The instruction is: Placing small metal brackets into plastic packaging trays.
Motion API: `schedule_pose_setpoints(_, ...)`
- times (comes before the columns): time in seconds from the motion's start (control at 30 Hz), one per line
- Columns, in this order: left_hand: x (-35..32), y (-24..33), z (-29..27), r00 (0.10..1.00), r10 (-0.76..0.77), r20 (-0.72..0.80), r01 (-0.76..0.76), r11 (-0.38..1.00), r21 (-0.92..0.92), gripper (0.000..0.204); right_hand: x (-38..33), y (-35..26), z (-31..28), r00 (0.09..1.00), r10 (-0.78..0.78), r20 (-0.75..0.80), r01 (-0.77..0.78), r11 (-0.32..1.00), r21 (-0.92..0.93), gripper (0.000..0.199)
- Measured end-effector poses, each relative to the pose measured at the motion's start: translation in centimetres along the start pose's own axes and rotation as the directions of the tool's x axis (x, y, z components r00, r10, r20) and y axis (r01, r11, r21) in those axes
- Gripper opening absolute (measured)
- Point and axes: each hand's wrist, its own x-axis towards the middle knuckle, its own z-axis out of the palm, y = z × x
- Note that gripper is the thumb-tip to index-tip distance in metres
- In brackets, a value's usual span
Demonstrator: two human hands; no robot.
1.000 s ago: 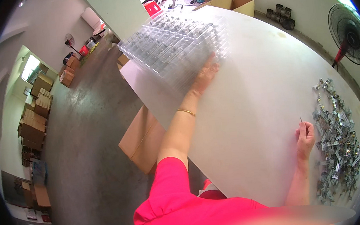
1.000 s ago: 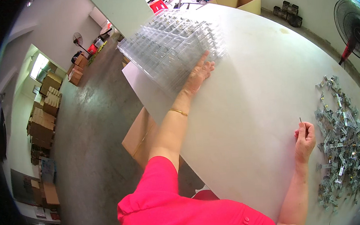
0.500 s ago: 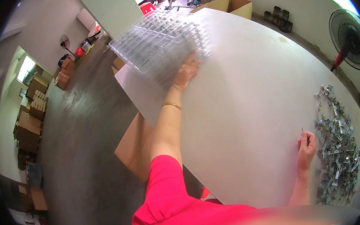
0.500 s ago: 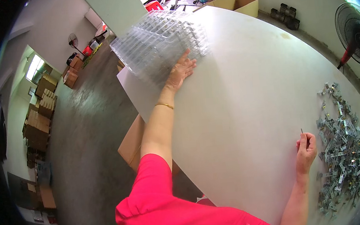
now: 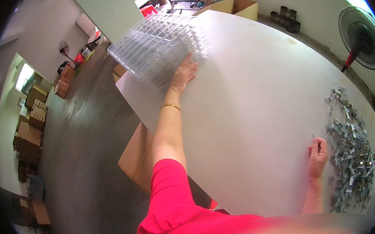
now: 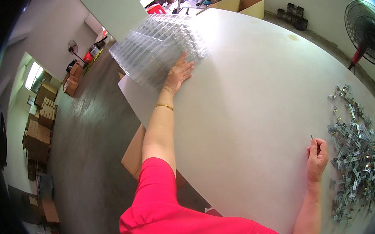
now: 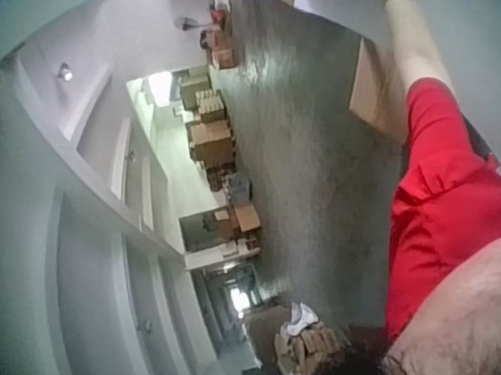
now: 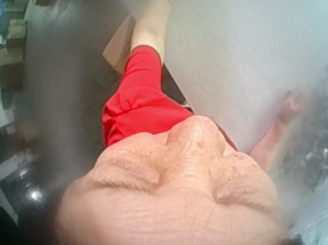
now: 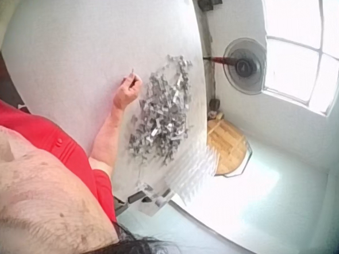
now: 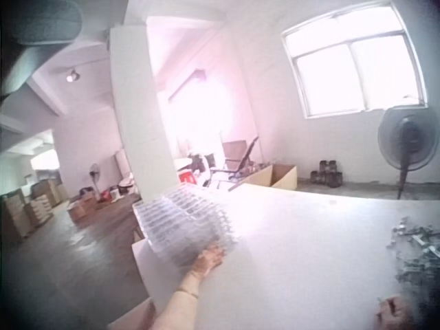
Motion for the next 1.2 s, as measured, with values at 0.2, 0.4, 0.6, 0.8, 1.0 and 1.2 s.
schedule_pose_setpoints(0.2,0.9,-0.4,-0.5,0.997,-0.063,-0.054,0.061,0.997,-0.035,0.058,-0.2,-0.4,0.4,1.0,0.015,-0.002,-0.015,1.0,0.012,0.012)
schedule_pose_setpoints(0.4,0.1,0.8,0.2,0.994,-0.023,-0.108,0.028,0.999,0.04,0.055,0.2,-1.7,0.8,1.0,-0.014,0.017,0.015,0.999,-0.05,0.012)
schedule_pose_setpoints(0.6,-3.4,-1.4,6.1,0.971,0.208,-0.118,-0.165,0.938,0.304,0.018,0.2,-1.4,1.0,0.997,-0.073,0.036,0.074,0.997,-0.037,0.012)
schedule_pose_setpoints(0.8,-12.9,-0.2,21.8,0.953,0.059,0.297,-0.108,0.982,0.153,0.023,-0.7,-1.4,1.3,0.995,-0.087,0.052,0.082,0.992,0.095,0.012)
schedule_pose_setpoints(1.0,-18.6,0.4,32.4,0.861,0.06,0.505,-0.09,0.995,0.036,0.035,-2.3,-4.8,1.1,0.979,0.037,0.203,-0.101,0.944,0.314,0.015)
schedule_pose_setpoints(1.2,-20.5,1.0,35.4,0.802,0.074,0.593,0.11,0.957,-0.268,0.039,-4.2,-6.3,-0.3,0.968,0.067,0.243,-0.154,0.921,0.359,0.023)
